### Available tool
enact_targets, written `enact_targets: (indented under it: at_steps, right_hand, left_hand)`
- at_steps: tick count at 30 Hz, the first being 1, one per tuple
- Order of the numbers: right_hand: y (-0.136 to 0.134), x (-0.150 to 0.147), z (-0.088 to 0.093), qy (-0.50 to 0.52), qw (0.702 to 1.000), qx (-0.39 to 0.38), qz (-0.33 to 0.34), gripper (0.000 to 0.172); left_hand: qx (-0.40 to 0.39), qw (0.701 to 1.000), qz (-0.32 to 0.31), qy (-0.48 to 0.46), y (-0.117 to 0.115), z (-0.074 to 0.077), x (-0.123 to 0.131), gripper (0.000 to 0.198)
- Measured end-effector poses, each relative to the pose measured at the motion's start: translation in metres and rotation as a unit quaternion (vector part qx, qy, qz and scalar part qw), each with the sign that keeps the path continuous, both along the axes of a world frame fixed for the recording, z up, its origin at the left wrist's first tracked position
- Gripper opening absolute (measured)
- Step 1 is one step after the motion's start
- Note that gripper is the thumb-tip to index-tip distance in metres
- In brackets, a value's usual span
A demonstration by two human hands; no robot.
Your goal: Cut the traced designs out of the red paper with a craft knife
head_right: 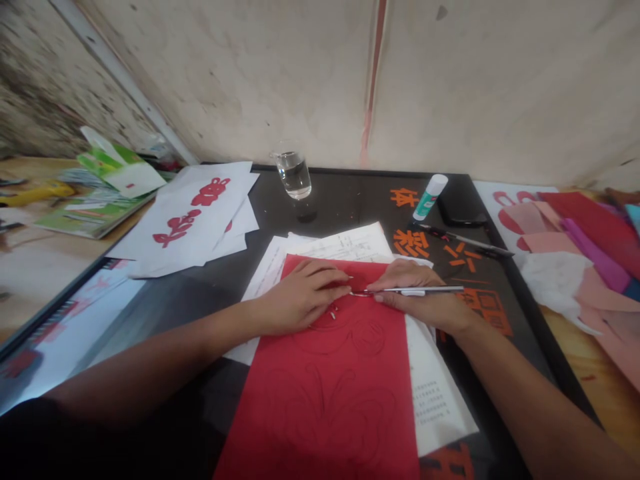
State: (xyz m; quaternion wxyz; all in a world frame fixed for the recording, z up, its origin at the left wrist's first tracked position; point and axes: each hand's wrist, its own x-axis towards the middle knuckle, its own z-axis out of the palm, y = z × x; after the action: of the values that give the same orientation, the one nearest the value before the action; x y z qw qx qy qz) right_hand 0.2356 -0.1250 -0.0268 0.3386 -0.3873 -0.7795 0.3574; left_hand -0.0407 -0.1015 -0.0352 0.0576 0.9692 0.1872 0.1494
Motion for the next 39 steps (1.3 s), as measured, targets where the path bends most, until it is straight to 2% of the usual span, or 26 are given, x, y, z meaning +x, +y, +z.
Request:
enact_targets:
  at_steps: [11, 15, 18, 20, 24, 31, 39]
  right_hand:
    - [-0.001, 0.005, -0.002, 0.041, 0.999, -0.031, -0.002, 0.015]
    - [-0.002, 0.009, -0.004, 0.119, 0.989, -0.071, -0.056, 0.012]
    - [-0.001, 0.013, -0.008, 0.196, 0.972, -0.070, -0.110, 0.008]
    - [-0.001, 0.015, -0.011, 0.193, 0.972, -0.066, -0.117, 0.007]
    - [0.000, 0.019, -0.013, 0.135, 0.984, -0.074, -0.092, 0.010]
    - [0.004, 0.027, -0.006, 0.081, 0.994, -0.067, -0.040, 0.009]
    - [0.008, 0.031, -0.010, 0.134, 0.988, -0.073, -0.023, 0.014]
  left_hand:
    - [0.000, 1.000, -0.001, 0.008, 0.000, 0.001, 0.000, 0.036]
    - [0.001, 1.000, 0.003, -0.006, -0.001, 0.000, 0.000, 0.035]
    - [0.011, 1.000, 0.005, -0.012, -0.001, -0.001, 0.001, 0.039]
    - [0.022, 1.000, -0.001, -0.002, -0.001, -0.003, 0.000, 0.045]
    - [0.022, 1.000, -0.011, 0.017, 0.000, -0.005, 0.001, 0.045]
    - [0.023, 1.000, -0.009, 0.011, 0.001, -0.009, 0.000, 0.045]
    - [0.008, 1.000, 0.013, 0.019, -0.010, 0.013, 0.013, 0.037]
